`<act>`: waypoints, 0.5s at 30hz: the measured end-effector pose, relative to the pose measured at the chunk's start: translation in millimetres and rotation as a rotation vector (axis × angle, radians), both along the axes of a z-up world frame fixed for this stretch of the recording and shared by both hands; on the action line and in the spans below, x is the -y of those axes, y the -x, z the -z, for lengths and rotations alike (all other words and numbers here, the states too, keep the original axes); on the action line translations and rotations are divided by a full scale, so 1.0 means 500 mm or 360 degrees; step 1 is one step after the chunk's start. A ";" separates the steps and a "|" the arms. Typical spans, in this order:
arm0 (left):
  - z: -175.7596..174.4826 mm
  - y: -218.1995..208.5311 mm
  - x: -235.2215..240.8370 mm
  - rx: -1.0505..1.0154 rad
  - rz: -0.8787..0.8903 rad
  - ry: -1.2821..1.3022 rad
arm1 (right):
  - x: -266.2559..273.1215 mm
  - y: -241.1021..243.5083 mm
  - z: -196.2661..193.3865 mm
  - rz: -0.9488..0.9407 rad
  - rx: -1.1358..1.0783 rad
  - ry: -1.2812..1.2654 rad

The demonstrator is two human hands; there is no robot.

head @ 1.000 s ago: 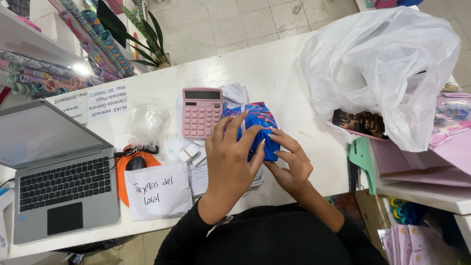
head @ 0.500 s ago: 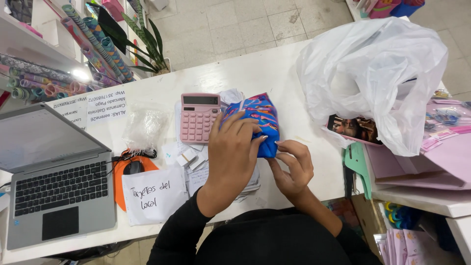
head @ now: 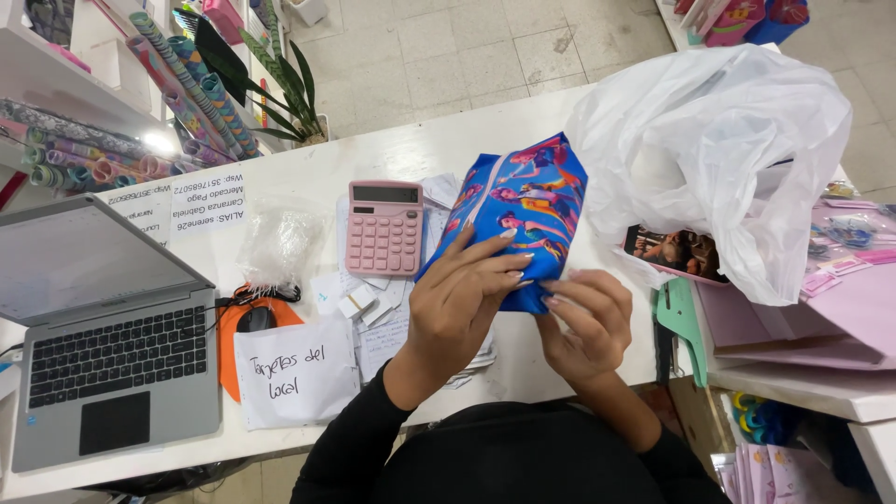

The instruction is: Inspecting a pencil case and recording details on a notepad at a checkout counter

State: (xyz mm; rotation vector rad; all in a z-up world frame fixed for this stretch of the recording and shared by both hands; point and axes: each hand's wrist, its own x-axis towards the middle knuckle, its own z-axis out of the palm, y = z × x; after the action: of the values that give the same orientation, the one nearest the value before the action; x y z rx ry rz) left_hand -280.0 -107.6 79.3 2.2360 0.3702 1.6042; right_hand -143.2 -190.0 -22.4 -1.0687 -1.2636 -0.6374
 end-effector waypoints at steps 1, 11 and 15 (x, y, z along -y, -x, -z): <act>-0.003 0.001 0.004 0.0001 0.0001 -0.0001 | -0.004 0.010 -0.024 0.0001 0.0001 -0.0001; 0.006 -0.012 0.026 0.0128 0.0089 -0.0430 | -0.007 0.052 -0.014 -0.0278 -0.0202 0.0212; -0.002 -0.011 0.028 -0.0050 0.0008 -0.0612 | 0.013 0.020 0.110 -0.0236 -0.0275 0.0218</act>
State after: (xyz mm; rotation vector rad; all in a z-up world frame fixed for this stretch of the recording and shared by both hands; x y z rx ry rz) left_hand -274.8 -121.4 80.1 2.5373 0.0645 1.7612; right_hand -153.1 -196.3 -77.2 -1.1060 -1.2354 -0.3423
